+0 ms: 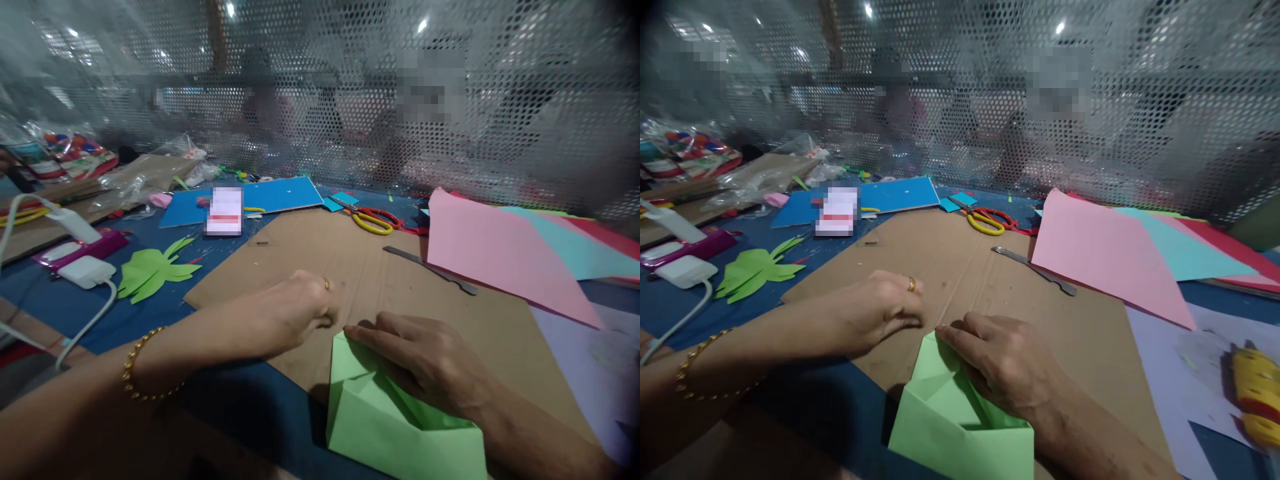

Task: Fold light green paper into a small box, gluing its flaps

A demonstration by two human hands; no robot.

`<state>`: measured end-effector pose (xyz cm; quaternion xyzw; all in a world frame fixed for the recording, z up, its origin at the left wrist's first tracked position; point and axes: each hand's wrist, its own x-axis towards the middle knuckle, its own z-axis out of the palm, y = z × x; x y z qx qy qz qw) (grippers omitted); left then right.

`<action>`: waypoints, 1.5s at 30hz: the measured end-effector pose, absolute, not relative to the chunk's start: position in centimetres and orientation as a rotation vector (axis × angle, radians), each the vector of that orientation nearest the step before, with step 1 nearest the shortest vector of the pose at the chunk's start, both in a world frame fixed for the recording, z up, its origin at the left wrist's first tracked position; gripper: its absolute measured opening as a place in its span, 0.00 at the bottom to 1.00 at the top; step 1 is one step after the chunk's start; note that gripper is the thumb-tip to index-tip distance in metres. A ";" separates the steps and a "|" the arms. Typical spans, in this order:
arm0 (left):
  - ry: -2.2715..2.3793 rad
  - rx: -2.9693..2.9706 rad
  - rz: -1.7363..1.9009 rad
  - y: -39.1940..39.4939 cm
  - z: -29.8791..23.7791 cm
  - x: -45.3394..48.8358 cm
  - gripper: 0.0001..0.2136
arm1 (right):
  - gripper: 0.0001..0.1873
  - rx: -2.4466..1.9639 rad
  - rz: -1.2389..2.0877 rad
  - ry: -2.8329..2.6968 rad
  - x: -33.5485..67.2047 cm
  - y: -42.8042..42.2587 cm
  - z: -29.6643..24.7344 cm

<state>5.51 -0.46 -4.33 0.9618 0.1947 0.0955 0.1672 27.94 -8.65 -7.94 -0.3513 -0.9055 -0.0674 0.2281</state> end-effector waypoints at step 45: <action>0.573 2.657 0.217 -1.8 -3.9 6.6 0.09 | 0.18 -1.377 0.277 -2.176 28.5 -10.0 -6.5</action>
